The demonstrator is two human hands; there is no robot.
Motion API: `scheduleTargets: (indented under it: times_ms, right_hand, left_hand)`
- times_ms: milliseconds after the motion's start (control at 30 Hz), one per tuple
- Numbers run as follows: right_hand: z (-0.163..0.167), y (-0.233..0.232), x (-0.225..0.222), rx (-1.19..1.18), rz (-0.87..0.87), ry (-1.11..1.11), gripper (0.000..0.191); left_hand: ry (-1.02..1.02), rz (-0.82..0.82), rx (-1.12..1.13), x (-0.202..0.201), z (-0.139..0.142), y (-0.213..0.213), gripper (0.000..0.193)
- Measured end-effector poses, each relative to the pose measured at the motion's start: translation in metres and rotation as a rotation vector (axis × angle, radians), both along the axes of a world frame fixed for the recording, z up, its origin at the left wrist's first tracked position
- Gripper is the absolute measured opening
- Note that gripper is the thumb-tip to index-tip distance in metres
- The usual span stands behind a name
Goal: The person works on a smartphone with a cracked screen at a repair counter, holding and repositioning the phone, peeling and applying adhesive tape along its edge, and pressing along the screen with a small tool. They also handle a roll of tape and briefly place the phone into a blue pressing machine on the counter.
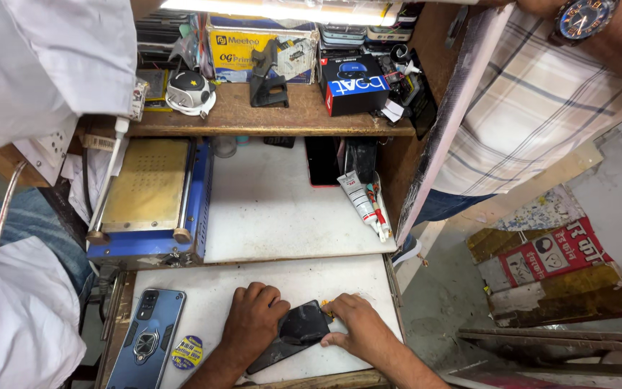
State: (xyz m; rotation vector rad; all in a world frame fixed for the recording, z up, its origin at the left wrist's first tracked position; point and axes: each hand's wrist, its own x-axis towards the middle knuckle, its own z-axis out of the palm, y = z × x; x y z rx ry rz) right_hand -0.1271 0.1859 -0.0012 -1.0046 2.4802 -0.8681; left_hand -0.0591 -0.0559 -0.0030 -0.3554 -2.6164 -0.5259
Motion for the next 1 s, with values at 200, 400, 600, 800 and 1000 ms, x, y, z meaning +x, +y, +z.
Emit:
scheduleTargets:
  times_ms: [200,400,600,800,1000]
  right_hand:
    - [-0.021,0.004,0.008,0.007,-0.056,0.059,0.049]
    - [-0.006,0.011,0.011,-0.037,-0.014,0.103,0.054]
    - [0.020,0.001,0.012,-0.033,0.013,0.098,0.055]
    - [0.013,0.000,0.021,0.222,-0.139,-0.007,0.045]
    - [0.016,0.002,0.017,0.105,-0.074,0.043,0.051]
  left_hand:
    - [-0.036,-0.024,0.029,0.003,-0.002,-0.004,0.030]
    - [-0.029,-0.016,0.023,0.011,-0.010,-0.003,0.021]
    - [-0.003,0.044,-0.022,0.013,-0.010,-0.003,0.014]
    - [-0.031,-0.033,0.019,0.012,-0.010,-0.004,0.021]
    - [-0.047,0.004,-0.013,0.011,-0.013,-0.003,0.015]
